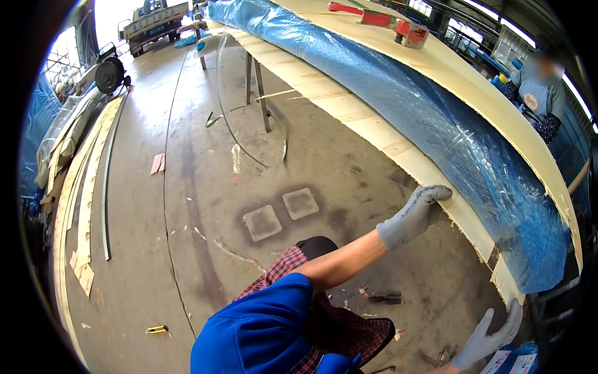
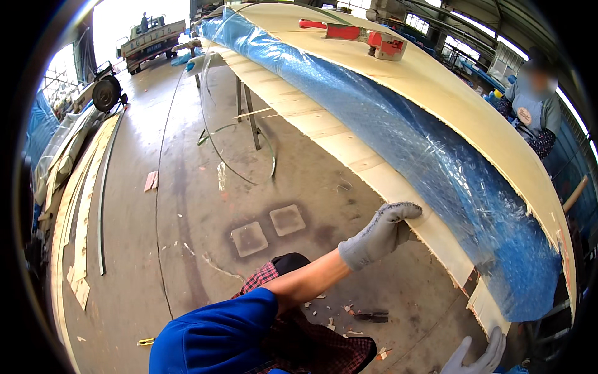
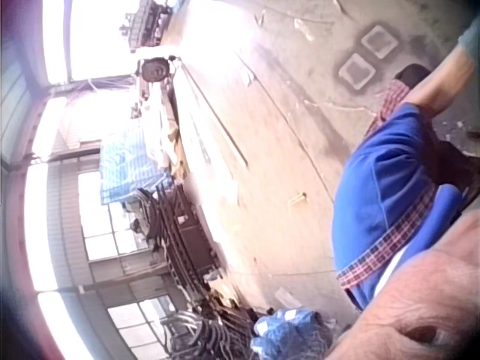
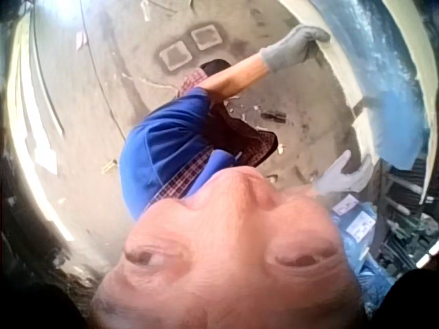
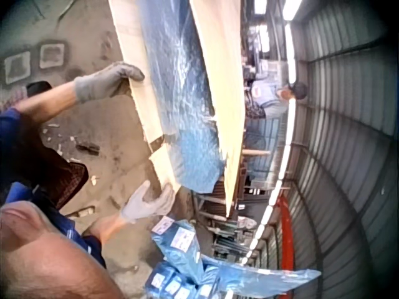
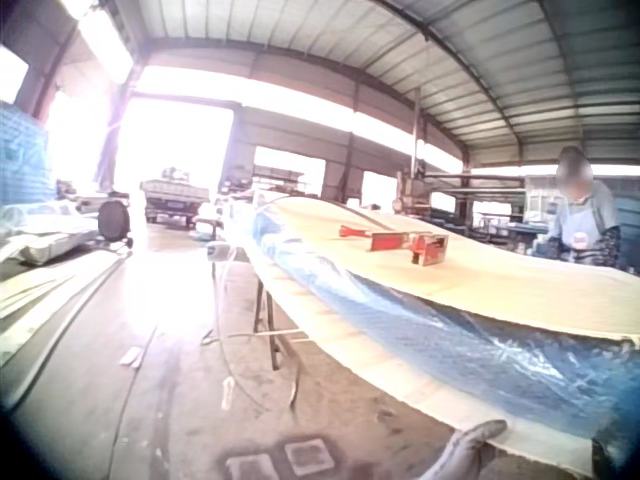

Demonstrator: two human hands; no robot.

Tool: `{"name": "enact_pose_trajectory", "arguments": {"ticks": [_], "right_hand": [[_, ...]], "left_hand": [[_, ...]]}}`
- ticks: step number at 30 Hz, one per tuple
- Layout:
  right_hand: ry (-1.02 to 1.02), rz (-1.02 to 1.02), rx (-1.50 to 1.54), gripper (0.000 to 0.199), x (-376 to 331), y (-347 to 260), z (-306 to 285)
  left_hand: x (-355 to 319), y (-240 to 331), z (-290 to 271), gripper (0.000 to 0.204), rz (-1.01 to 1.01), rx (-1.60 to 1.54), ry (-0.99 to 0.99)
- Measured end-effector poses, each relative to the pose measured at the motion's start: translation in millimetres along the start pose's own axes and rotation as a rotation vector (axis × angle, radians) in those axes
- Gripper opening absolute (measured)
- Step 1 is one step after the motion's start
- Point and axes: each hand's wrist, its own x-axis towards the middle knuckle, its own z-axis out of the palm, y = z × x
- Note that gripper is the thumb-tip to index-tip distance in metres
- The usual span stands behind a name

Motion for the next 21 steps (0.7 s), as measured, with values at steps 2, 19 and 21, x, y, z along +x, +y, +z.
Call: {"name": "enact_pose_trajectory", "arguments": {"ticks": [2,19,21], "right_hand": [[0.009,-0.030,-0.019,0.037,4,2,2],[0.097,-0.008,0.084,0.044,26,29,22],[0.225,0.014,0.200,0.052,39,8,19]], "left_hand": [[-1,1,0,0.019,-0.029,0.029,0.059],[-4,14,19,0.020,-0.056,0.075,-0.002],[-5,17,18,0.020,-0.068,0.088,-0.013]]}}
